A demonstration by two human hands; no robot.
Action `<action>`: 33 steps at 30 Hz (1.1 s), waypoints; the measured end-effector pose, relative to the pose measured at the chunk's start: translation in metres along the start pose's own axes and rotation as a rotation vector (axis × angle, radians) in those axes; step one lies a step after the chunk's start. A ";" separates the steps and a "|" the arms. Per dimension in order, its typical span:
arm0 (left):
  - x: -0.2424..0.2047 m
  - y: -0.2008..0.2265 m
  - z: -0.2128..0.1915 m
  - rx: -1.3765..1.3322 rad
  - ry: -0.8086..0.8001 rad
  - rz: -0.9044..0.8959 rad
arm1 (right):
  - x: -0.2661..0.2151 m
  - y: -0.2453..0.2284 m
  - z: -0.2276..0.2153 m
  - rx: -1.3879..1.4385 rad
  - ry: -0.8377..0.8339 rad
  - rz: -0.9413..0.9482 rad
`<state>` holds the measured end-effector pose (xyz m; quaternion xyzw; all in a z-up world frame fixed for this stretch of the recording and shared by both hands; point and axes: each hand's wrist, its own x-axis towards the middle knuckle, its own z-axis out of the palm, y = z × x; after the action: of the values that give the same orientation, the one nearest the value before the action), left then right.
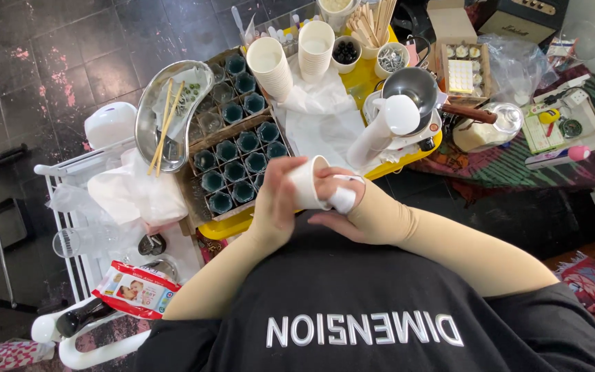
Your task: Cleaning paper cups and preparing glass jars with small decorative items for candle production.
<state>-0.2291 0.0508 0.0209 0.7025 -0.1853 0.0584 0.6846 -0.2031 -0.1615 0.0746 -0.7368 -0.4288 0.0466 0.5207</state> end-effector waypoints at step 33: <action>0.066 0.048 0.079 0.471 -0.011 0.154 | 0.006 0.015 -0.141 -0.562 -0.346 -0.502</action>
<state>-0.1984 -0.0388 0.0836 0.8267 -0.2235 0.1483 0.4946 -0.1179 -0.2609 0.1283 -0.7041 -0.6725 -0.0777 0.2145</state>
